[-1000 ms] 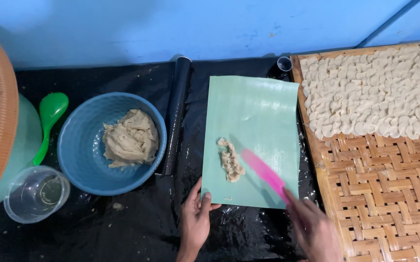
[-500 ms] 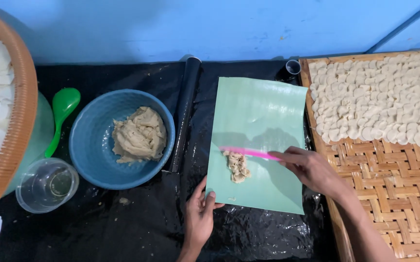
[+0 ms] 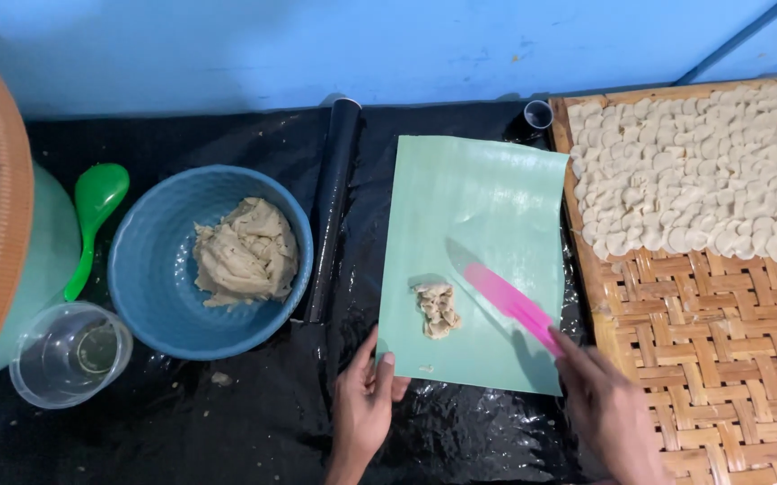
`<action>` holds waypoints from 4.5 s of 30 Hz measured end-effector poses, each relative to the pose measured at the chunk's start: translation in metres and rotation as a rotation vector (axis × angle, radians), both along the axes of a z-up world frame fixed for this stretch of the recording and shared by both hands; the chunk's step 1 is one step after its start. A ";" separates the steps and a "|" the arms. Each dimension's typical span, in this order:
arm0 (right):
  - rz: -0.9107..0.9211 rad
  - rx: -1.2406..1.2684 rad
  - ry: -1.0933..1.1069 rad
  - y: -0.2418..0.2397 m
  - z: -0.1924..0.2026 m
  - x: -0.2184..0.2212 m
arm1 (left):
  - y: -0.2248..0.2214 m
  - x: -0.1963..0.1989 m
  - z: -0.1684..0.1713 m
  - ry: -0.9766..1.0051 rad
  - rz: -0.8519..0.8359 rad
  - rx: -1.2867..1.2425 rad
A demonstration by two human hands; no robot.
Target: Moving flattened dough pieces to a woven tray and flattening new dough with a rolling pin.
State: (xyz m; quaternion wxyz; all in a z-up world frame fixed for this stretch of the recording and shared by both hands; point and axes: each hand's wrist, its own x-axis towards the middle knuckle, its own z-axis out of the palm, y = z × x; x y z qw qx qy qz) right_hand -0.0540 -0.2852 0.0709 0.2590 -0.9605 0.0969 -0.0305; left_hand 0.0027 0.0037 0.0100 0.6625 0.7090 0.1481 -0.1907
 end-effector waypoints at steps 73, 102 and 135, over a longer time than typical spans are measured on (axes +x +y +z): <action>0.410 -0.294 -0.184 0.061 -0.006 0.121 | 0.017 0.085 0.040 -0.951 -0.562 1.019; 0.306 -0.274 -0.202 0.063 0.006 0.090 | 0.032 0.065 0.072 -1.139 -0.679 0.943; 0.331 -0.279 -0.200 0.072 -0.005 0.037 | 0.035 0.027 0.060 -1.049 -0.682 0.886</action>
